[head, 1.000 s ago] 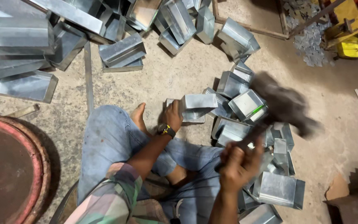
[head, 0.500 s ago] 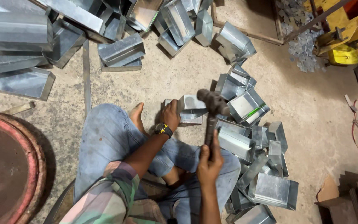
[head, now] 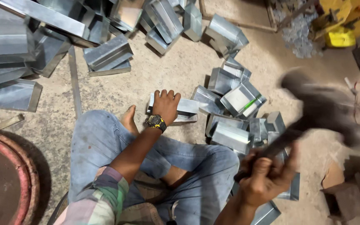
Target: The person sits on the floor and uses a hammer to fold the edges and secure the seams of multiple rectangular metal boxes.
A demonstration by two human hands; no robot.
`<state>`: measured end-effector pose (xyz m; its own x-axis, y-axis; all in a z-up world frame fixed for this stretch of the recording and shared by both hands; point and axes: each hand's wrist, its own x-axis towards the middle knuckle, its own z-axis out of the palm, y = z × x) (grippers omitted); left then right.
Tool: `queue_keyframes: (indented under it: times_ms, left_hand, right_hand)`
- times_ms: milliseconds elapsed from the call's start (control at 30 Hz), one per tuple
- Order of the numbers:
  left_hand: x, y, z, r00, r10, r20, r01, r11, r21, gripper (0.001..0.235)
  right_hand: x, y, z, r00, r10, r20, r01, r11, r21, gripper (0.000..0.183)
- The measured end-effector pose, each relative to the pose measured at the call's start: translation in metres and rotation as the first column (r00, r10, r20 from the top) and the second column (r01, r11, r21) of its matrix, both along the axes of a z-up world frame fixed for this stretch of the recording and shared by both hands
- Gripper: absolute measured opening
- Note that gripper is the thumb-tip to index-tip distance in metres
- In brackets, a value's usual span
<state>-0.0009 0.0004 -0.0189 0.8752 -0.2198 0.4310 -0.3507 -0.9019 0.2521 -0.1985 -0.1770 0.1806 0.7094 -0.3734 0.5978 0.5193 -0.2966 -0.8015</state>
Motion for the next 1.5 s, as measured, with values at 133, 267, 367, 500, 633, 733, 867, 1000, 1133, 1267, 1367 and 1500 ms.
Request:
queue_keyframes:
  times_ms: [133,267,367,500,633,733,867,1000,1133,1267,1367,1500]
  left_hand:
    - [0.001,0.001,-0.002,1.0,-0.016,-0.018,0.016,1.0,0.024,0.022]
    - [0.001,0.0,-0.005,1.0,-0.014,-0.005,0.014,1.0,0.019,0.018]
    - [0.003,0.0,-0.002,1.0,-0.007,-0.017,0.007,0.999,0.033,0.017]
    - [0.002,0.002,-0.003,0.999,-0.035,0.032,0.034,0.999,0.03,0.022]
    - [0.014,-0.002,-0.003,0.999,-0.035,0.017,0.034,0.999,0.039,0.02]
    - [0.02,-0.003,-0.005,1.0,-0.026,0.003,0.026,0.998,0.05,0.018]
    - [0.02,-0.002,-0.009,0.999,-0.035,-0.023,0.037,0.996,0.075,0.019]
    - [0.025,-0.004,-0.009,1.0,-0.012,-0.005,0.013,0.998,0.057,0.02]
    - [0.02,-0.004,-0.018,1.0,-0.01,0.006,0.01,0.998,0.06,0.019]
    - [0.024,-0.004,-0.014,1.0,-0.017,0.004,0.017,0.999,0.045,0.019]
    - [0.017,-0.005,-0.011,1.0,0.01,0.023,-0.011,0.999,0.037,0.024]
    - [0.005,-0.007,-0.004,0.998,0.014,-0.066,-0.022,0.992,-0.123,0.037]
  right_hand:
    - [0.036,-0.022,-0.036,0.994,-0.031,0.109,0.011,0.983,0.184,0.073]
    - [0.069,-0.024,-0.122,0.972,-0.038,-0.232,0.04,0.999,0.006,0.059]
    - [0.068,-0.035,-0.148,0.935,-0.201,-0.294,-0.017,0.798,-0.603,0.044]
    - [0.046,-0.051,-0.125,0.773,-0.146,-0.617,0.005,0.975,-0.223,0.053]
    - [0.015,-0.053,-0.092,0.895,0.016,-0.445,0.001,0.999,0.037,0.056]
    - [0.013,-0.042,-0.105,0.949,0.072,-0.306,-0.058,0.997,0.055,0.048]
    - [0.043,-0.023,-0.151,0.899,0.038,-0.436,-0.087,0.992,-0.093,0.053]
    - [0.043,-0.03,-0.161,0.838,-0.044,-0.544,-0.083,0.975,-0.208,0.053]
    - [0.023,-0.033,-0.16,0.929,0.087,-0.36,-0.058,0.994,0.09,0.053]
    - [0.038,-0.02,-0.172,0.893,-0.021,-0.45,-0.041,0.991,-0.129,0.052]
    - [0.041,-0.019,-0.175,0.889,-0.153,-0.432,-0.078,0.879,-0.471,0.046]
    - [0.03,-0.023,-0.139,0.911,-0.081,-0.405,-0.055,0.948,-0.313,0.046]
